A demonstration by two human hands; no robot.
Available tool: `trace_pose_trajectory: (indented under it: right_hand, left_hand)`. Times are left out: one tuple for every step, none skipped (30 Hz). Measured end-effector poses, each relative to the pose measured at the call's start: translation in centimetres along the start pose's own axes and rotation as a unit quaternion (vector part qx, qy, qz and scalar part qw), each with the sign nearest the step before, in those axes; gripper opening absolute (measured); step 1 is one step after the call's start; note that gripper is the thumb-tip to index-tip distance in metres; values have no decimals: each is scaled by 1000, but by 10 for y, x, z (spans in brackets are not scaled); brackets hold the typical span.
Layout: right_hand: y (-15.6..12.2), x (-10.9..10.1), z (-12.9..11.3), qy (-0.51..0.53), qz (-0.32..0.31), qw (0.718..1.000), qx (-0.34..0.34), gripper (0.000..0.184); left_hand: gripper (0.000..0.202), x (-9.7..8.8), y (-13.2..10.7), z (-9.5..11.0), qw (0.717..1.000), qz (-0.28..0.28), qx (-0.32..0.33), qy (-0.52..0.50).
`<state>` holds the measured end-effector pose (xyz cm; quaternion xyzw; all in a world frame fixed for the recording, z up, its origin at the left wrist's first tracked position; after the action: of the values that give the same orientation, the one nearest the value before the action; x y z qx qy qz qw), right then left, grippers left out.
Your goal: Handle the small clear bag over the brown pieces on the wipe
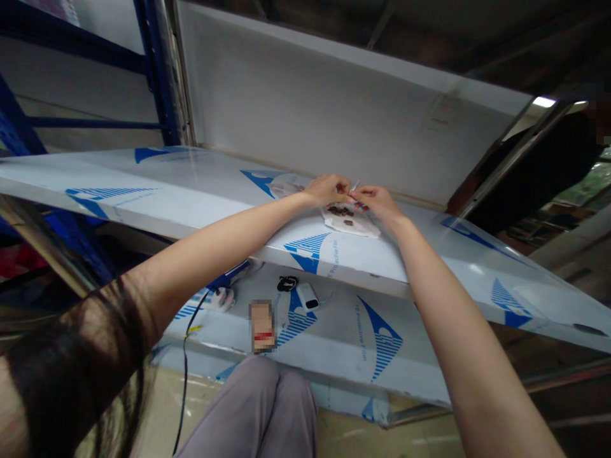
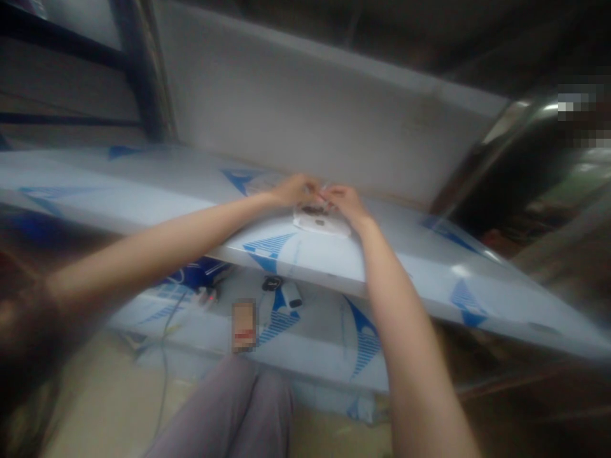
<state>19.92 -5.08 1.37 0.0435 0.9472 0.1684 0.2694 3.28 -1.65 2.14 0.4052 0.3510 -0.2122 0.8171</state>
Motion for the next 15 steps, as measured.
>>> trace_pose_trajectory:
  right_hand:
    - [0, 0, 0, 2, 0, 1000, 1, 22]
    - [-1, -1, 0, 6, -1, 1000, 2, 22]
    - [-1, -1, 0, 13, -2, 1000, 2, 21]
    - [-2, -1, 0, 22, -5, 1000, 1, 20]
    - [-2, -2, 0, 30, -8, 999, 1, 19]
    - [-3, -2, -1, 38, -11, 999, 2, 17]
    - [-4, -2, -1, 43, -13, 999, 3, 16]
    - [-4, -2, -1, 46, -17, 999, 6, 15]
    - [-4, -2, -1, 47, -23, 999, 9, 14]
    - [-5, -2, -1, 46, -29, 998, 11, 13]
    - [-5, -3, -2, 44, -34, 998, 13, 13]
    - [-6, -3, -3, 41, -38, 998, 14, 12]
    - [-6, -3, -4, 37, -40, 998, 16, 11]
    - [-7, -3, -5, 33, -42, 998, 19, 9]
    - [-7, -3, -6, 30, -44, 998, 22, 8]
  left_hand:
    - [17, 0, 0, 0, 1000, 0, 2, -15]
    - [17, 0, 0, 0, 1000, -1, 3, -30]
    - [18, 0, 0, 0, 999, -1, 4, -46]
    - [18, 0, -1, 1, 998, -1, 5, -64]
    - [18, 0, -2, 2, 997, -3, 5, -83]
    - [19, 0, -3, 4, 995, -4, 5, -101]
    - [19, -1, -4, 5, 993, -4, 3, -117]
    - [20, -1, -5, 6, 991, -4, 1, -132]
    - [20, -1, -6, 8, 989, -3, -2, -145]
    - [20, -1, -6, 8, 988, -3, -7, -157]
    - [20, -1, -7, 9, 986, -3, -13, -167]
    - [20, -1, -7, 9, 984, -5, -20, -174]
    - [20, -1, -7, 10, 984, -7, -25, -177]
    - [20, -2, -7, 10, 985, -9, -29, -172]
    - [20, -2, -8, 11, 986, -12, -29, -162]
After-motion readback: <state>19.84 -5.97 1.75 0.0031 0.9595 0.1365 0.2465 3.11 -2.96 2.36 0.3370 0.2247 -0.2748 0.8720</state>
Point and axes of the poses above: each hand's wrist, its own y-axis towards the middle knuckle, its own x-axis out of the palm, z = x × y, the point moved 1 cm from there along y, towards the middle knuckle, and after that the axes turned 2 degrees about x, right-handed, at the moved point
